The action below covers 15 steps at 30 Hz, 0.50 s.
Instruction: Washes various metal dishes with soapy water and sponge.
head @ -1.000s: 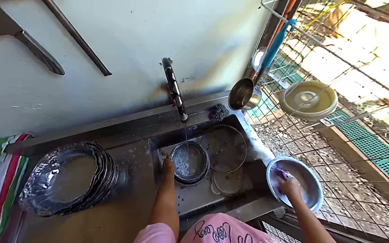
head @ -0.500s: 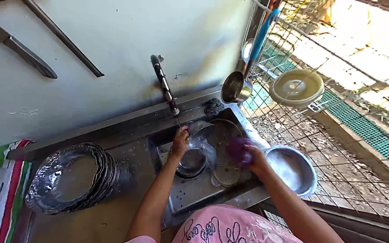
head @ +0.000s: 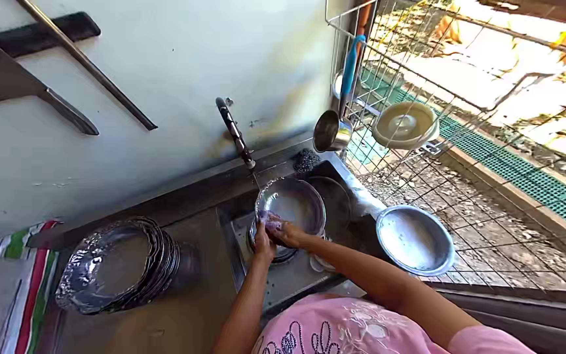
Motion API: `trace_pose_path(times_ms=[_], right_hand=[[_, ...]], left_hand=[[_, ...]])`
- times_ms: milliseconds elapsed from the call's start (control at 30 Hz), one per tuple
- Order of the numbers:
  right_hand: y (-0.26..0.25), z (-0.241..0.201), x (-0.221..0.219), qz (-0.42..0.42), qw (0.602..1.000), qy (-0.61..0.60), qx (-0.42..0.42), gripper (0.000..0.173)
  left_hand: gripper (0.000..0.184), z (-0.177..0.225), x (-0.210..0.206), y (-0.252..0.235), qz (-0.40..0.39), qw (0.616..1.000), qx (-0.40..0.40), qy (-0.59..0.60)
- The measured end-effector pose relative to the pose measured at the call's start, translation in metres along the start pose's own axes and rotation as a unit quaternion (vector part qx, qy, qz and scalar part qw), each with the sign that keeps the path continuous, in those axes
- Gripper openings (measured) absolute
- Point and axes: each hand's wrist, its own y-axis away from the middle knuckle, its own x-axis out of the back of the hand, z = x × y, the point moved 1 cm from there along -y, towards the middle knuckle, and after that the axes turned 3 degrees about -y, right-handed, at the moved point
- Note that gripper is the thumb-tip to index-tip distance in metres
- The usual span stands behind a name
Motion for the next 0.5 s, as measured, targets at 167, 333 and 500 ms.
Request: trace_pose_path(times_ms=[167, 333, 500], right_hand=[[0.076, 0.026, 0.044, -0.195, 0.941, 0.277, -0.017, 0.035], [0.068, 0.035, 0.084, -0.002, 0.93, 0.352, -0.104, 0.049], [0.071, 0.009, 0.035, -0.053, 0.992, 0.099, -0.053, 0.045]], left_hand=[[0.048, -0.017, 0.017, 0.02, 0.015, 0.999, 0.024, -0.042], [0.052, -0.038, -0.018, 0.044, -0.089, 0.989, 0.068, -0.094], [0.053, -0.026, -0.032, 0.031, -0.067, 0.995, 0.04, -0.06]])
